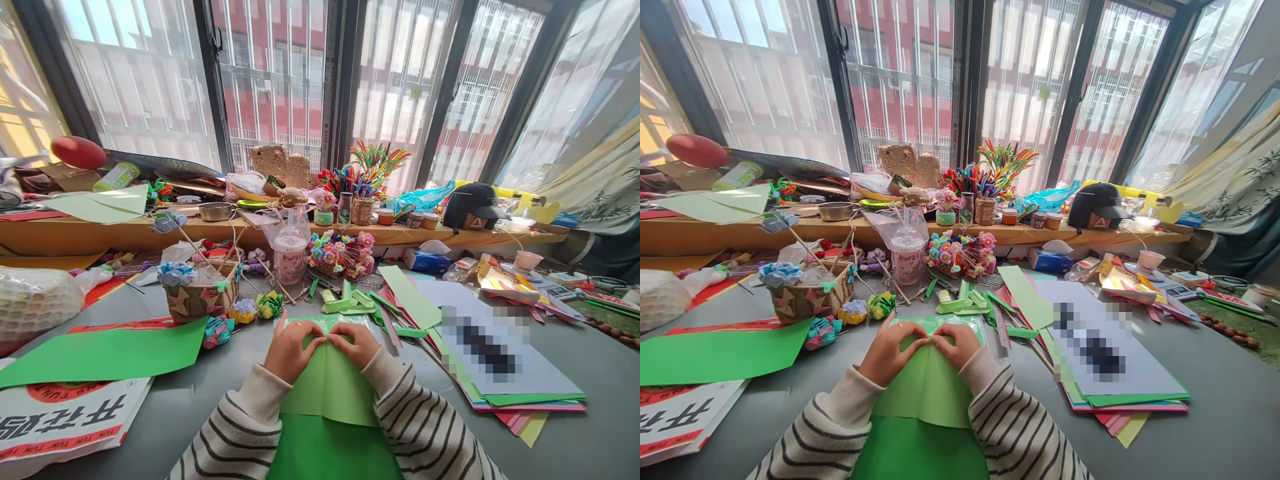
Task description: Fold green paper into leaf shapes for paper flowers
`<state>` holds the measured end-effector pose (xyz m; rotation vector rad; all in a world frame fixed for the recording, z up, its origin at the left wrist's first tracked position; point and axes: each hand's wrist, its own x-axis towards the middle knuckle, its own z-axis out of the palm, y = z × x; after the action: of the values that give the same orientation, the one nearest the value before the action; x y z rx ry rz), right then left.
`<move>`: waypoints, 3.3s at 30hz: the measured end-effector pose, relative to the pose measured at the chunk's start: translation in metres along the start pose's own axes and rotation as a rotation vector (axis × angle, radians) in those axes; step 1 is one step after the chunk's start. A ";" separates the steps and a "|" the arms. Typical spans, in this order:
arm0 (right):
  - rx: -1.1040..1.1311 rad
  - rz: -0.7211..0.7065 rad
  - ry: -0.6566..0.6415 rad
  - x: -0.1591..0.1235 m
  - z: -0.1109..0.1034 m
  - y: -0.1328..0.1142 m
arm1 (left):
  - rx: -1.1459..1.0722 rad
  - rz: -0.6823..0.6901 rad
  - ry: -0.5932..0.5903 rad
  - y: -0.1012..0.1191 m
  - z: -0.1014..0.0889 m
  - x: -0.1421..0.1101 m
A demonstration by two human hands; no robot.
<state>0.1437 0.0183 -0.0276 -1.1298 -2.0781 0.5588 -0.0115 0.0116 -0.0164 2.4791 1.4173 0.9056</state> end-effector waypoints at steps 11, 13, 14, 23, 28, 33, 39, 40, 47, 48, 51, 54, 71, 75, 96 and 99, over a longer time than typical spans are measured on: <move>0.008 0.008 -0.001 -0.001 0.000 -0.001 | -0.006 0.006 0.015 0.000 0.000 -0.001; 0.006 0.010 0.004 -0.001 0.000 0.000 | -0.003 0.011 0.025 0.001 0.000 -0.001; 0.004 0.009 0.007 -0.001 0.000 0.000 | 0.003 0.014 0.028 0.002 0.000 -0.001; 0.009 0.024 0.013 0.000 0.001 0.001 | 0.071 0.037 0.026 0.003 -0.001 -0.003; 0.023 0.024 0.013 0.000 0.001 0.001 | 0.088 0.042 0.025 0.003 0.000 -0.002; 0.029 0.026 0.012 0.000 0.002 0.002 | 0.100 0.045 0.025 0.003 0.000 -0.001; 0.026 0.037 0.000 0.000 0.001 0.002 | 0.118 0.058 0.028 0.002 0.001 -0.001; 0.025 0.042 -0.003 0.000 0.001 0.002 | 0.121 0.059 0.028 0.002 0.001 -0.002; 0.023 0.066 -0.014 0.001 0.001 0.002 | 0.137 0.060 0.031 0.003 0.003 -0.003; 0.026 0.066 -0.017 0.001 0.001 0.002 | 0.139 0.060 0.031 0.003 0.003 -0.003; 0.025 0.065 -0.018 0.001 0.002 0.003 | 0.145 0.063 0.030 0.003 0.002 -0.002; 0.020 0.064 -0.014 0.001 0.002 0.003 | 0.148 0.068 0.030 0.003 0.002 -0.002; 0.020 0.039 0.008 -0.001 -0.001 0.001 | 0.094 0.036 0.054 0.002 0.001 -0.002; 0.045 0.074 0.278 -0.001 -0.017 0.009 | -0.014 -0.115 0.186 -0.008 -0.005 -0.001; 0.379 0.185 0.153 0.003 -0.003 0.016 | -1.063 -0.628 0.133 -0.024 -0.005 0.001; 0.388 0.202 0.124 0.002 -0.004 0.011 | -0.987 -0.649 0.166 -0.021 -0.007 0.000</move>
<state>0.1521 0.0259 -0.0315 -1.1151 -1.6668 0.9207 -0.0316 0.0217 -0.0192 1.1645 1.2290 1.2363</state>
